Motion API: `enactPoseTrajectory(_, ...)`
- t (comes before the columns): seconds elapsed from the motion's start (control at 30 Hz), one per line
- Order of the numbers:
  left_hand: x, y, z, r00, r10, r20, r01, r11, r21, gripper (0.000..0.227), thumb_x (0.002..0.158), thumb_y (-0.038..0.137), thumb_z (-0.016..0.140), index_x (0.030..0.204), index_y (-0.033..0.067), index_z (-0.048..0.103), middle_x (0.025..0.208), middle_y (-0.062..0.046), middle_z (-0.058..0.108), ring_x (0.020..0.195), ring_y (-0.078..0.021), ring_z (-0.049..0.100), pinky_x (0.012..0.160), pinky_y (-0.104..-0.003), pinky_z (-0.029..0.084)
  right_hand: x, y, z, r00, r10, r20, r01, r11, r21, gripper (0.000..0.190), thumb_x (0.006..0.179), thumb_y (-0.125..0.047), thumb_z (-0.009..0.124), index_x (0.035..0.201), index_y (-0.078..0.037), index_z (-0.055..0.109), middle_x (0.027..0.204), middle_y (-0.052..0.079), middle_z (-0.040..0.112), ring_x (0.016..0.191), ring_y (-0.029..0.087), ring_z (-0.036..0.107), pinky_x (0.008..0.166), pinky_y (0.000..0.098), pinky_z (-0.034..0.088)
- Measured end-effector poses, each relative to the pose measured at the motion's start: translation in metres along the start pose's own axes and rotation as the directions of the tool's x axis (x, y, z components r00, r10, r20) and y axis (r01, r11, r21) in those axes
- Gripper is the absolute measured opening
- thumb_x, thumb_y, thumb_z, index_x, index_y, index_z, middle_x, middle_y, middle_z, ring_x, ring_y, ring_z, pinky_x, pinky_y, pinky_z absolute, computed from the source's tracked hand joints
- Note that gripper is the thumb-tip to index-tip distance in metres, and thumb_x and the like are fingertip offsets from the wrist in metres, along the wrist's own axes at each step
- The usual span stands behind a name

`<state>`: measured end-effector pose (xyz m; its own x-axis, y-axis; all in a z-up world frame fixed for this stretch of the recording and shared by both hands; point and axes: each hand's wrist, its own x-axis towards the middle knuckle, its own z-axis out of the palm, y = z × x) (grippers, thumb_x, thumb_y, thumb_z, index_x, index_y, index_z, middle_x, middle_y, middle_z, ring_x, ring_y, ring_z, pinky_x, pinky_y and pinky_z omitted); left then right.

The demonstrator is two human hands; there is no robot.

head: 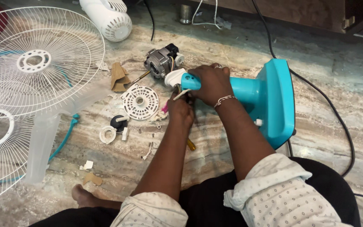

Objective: The person assembles a pedestal fan by securing the motor housing to the fan head with a screwdriver, then attaching the motor assembly to the fan neck. The person uses a screwdriver to tighten screws on the fan head and aligns the motor shaft into the neck.

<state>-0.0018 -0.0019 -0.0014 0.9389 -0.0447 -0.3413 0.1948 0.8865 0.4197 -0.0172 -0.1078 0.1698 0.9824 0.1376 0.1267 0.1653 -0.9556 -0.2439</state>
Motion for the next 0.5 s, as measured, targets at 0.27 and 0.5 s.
enactPoseTrajectory(0.27, -0.013, 0.0, 0.016, 0.966, -0.047, -0.255, 0.107, 0.969, 0.225, 0.017, 0.102, 0.006, 0.052, 0.102, 0.0049, 0.069, 0.081, -0.005, 0.064, 0.062, -0.015, 0.056, 0.053, -0.03, 0.046, -0.008, -0.011, 0.002, 0.997, 0.007, -0.081, -0.003, 0.999, 0.042, 0.062, 0.063, -0.028, 0.086, 0.124, -0.025, 0.073, 0.121, -0.001, 0.072, 0.115, 0.028, 0.062, 0.093, 0.0498, 0.036)
enactPoseTrajectory(0.5, -0.016, 0.017, 0.022, 0.978, -0.125, -0.169, 0.159, 0.965, 0.208, 0.015, 0.101, 0.005, 0.051, 0.101, 0.0026, 0.065, 0.084, -0.009, 0.066, 0.068, -0.0184, 0.063, 0.062, -0.033, 0.057, -0.01, -0.02, 0.006, 0.977, 0.156, -0.148, -0.142, 0.985, 0.102, 0.044, 0.072, -0.024, 0.083, 0.116, -0.025, 0.076, 0.114, 0.001, 0.075, 0.114, 0.029, 0.063, 0.092, 0.0482, 0.033)
